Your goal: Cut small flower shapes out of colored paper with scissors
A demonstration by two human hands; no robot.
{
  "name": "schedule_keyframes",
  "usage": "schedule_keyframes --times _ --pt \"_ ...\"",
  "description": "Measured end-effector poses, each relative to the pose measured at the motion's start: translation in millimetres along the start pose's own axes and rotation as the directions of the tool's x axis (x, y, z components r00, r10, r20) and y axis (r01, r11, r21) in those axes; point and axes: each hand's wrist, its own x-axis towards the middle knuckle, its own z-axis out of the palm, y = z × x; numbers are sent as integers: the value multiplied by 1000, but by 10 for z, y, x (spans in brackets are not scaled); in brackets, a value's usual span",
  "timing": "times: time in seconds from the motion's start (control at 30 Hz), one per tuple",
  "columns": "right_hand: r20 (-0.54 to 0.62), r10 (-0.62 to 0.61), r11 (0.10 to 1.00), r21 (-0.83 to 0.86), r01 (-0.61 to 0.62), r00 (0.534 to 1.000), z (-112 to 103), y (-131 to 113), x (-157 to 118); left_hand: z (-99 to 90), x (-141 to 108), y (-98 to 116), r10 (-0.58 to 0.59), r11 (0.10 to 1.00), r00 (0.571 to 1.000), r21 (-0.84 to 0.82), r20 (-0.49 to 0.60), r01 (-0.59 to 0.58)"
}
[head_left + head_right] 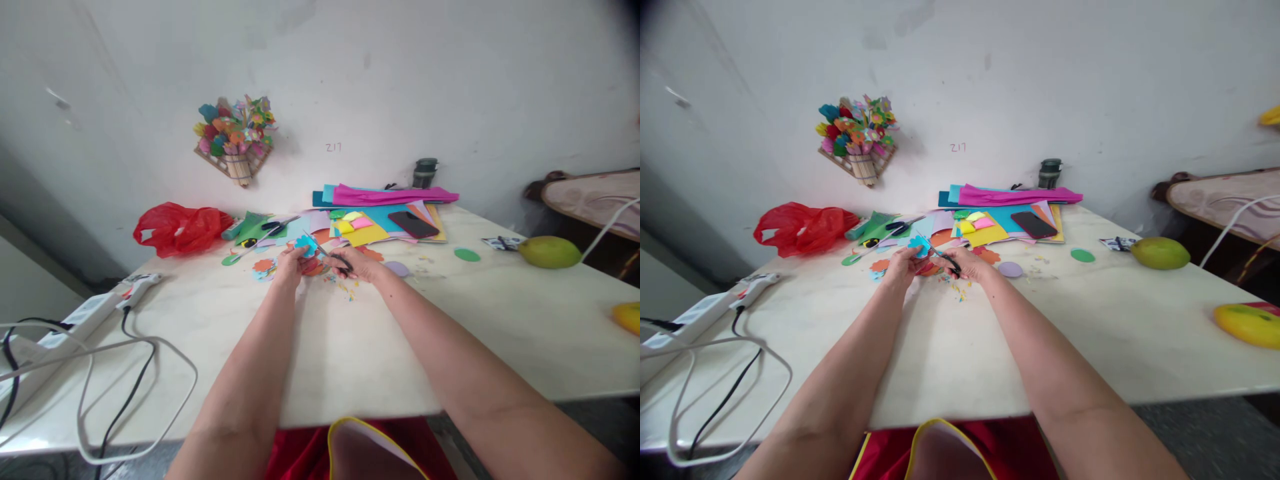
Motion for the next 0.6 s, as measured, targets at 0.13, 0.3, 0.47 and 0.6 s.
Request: schedule_keyframes --times 0.13,0.3,0.47,0.6 --pt "15 -7 1000 -20 7 1000 -15 17 9 -5 9 0 -5 1000 1000 12 -13 5" --pt "18 -7 999 -39 8 1000 -12 18 11 -5 0 10 -1 1000 1000 22 -14 2" --pt "16 3 998 -57 -2 1000 -10 12 7 -6 -12 12 8 1000 1000 20 -7 -8" --pt "21 -11 998 -59 12 1000 -13 24 11 -9 -3 3 15 1000 1000 1 -11 -15"
